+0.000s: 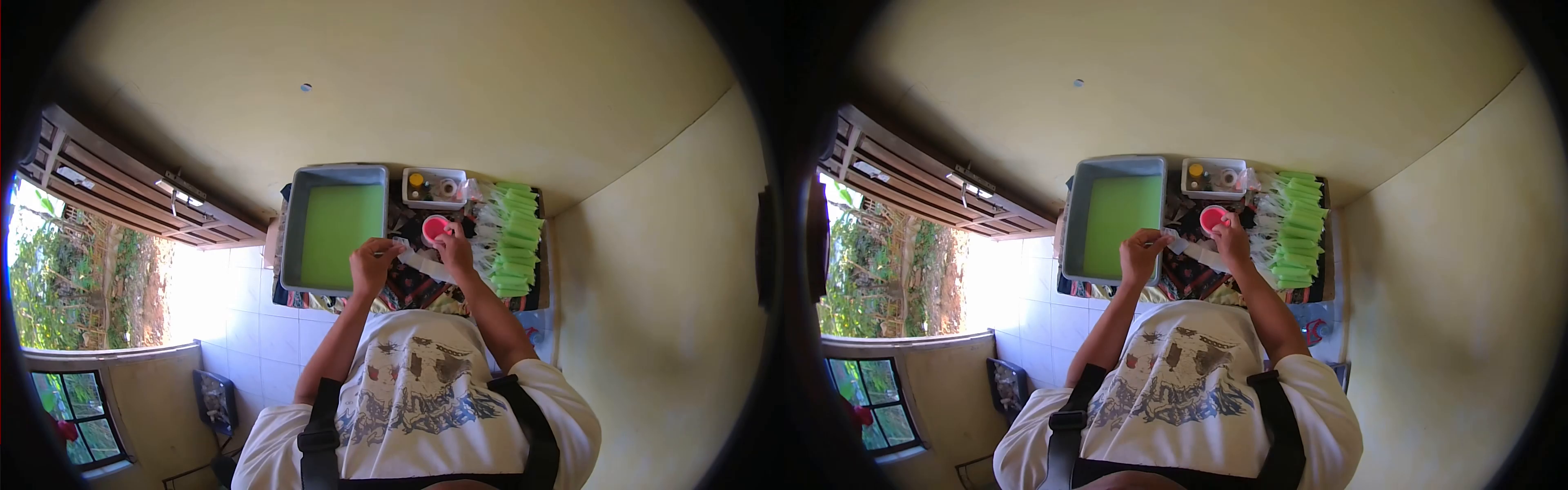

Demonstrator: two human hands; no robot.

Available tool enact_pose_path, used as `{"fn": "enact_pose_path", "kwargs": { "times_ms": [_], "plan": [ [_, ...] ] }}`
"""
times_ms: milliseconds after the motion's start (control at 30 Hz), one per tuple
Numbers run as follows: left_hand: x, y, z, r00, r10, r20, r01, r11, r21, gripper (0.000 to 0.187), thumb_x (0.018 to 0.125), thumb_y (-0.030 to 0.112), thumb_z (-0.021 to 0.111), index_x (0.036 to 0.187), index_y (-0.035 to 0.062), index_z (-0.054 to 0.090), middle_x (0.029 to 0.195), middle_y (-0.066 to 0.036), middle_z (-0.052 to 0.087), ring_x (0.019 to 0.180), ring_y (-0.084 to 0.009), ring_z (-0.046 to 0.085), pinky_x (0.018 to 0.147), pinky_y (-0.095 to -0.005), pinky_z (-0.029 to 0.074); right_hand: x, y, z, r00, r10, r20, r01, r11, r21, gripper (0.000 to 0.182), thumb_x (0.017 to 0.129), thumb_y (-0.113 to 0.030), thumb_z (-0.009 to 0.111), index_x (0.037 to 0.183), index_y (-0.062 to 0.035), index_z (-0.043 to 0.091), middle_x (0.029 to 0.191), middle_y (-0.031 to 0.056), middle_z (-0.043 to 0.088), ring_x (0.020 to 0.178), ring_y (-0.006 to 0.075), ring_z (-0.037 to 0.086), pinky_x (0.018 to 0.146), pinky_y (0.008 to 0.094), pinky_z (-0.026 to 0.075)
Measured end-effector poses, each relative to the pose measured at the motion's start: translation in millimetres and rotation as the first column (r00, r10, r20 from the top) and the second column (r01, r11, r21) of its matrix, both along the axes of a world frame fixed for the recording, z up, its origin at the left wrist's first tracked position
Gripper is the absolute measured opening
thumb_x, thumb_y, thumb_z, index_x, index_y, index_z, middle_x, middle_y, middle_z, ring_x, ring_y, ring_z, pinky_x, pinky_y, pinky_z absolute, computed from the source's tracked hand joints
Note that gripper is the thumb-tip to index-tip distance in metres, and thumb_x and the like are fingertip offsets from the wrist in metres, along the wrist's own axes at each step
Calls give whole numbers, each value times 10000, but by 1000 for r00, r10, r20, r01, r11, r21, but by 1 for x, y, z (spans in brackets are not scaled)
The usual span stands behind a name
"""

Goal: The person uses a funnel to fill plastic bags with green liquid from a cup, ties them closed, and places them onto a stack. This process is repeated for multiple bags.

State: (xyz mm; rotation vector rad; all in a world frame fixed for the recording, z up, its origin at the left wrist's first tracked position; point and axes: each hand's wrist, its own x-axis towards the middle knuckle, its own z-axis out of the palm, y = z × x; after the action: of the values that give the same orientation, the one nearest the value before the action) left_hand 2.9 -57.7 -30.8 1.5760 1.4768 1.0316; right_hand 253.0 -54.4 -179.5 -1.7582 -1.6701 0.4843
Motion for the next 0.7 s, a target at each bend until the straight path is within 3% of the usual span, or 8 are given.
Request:
{"fn": "enact_pose_path", "kwargs": {
  "times_ms": [33,133,233,300,333,467,567,700],
  "plan": [
    [-1,0,-3,1000,0,-12,1,1000,28,243,852,216,913,977,16,854,945,-100,808,755,-185,747,730,-321,571,0,0,1,997,-16,-70,15,1000,-18,243,788,-69,899,1019,-62,824,1252,115,630,1064,312,716,848,435,610],
    [-4,-2,-1,1000,0,5,0,1000,13,229,857,204,905,983,20,855,942,-93,805,736,-175,736,719,-323,568,0,-1,6,999,-43,-26,45,997,64,247,791,-56,902,1023,-35,818,1204,115,653,971,306,740,788,401,625],
    [-4,-1,3,999,4,40,-2,999,-41,218,862,173,897,981,-2,843,968,-98,807,834,-186,744,788,-319,557,-3,1,5,992,-89,-93,103,983,154,218,817,-74,890,1019,-44,813,1090,114,686,955,304,734,838,411,608],
    [-3,-1,8,998,-2,59,5,999,-44,206,860,160,893,981,1,844,958,-98,802,826,-191,743,782,-321,556,-6,-3,15,967,-154,-204,181,977,117,196,857,-98,877,1033,-41,813,1090,124,714,933,303,745,823,402,606],
    [-3,-1,11,998,-4,67,7,999,-46,201,859,154,892,982,2,844,953,-98,800,822,-194,742,779,-322,556,-9,-7,29,948,-186,-259,217,972,95,187,877,-110,871,1040,-39,812,1090,128,727,922,303,751,815,398,605],
    [-4,1,15,998,-20,64,22,999,-24,193,853,144,892,971,-2,844,932,-97,795,805,-182,736,752,-321,554,-12,-23,112,966,-104,-235,195,892,407,166,936,-111,832,1079,-31,801,1072,136,777,927,303,764,759,376,589],
    [-4,5,11,998,-32,49,32,999,16,184,850,146,892,967,11,851,934,-100,798,795,-186,740,740,-323,559,-17,-40,178,932,-17,-363,185,882,433,167,940,-74,820,1102,-37,802,1065,124,778,937,288,759,781,371,590],
    [0,8,10,996,-75,44,73,996,42,176,846,152,889,976,36,865,958,-108,809,802,-207,758,756,-334,580,-23,-47,239,979,108,-170,6,828,560,191,930,-89,838,1116,-50,815,1054,111,774,908,256,755,753,351,589]
  ]
}}
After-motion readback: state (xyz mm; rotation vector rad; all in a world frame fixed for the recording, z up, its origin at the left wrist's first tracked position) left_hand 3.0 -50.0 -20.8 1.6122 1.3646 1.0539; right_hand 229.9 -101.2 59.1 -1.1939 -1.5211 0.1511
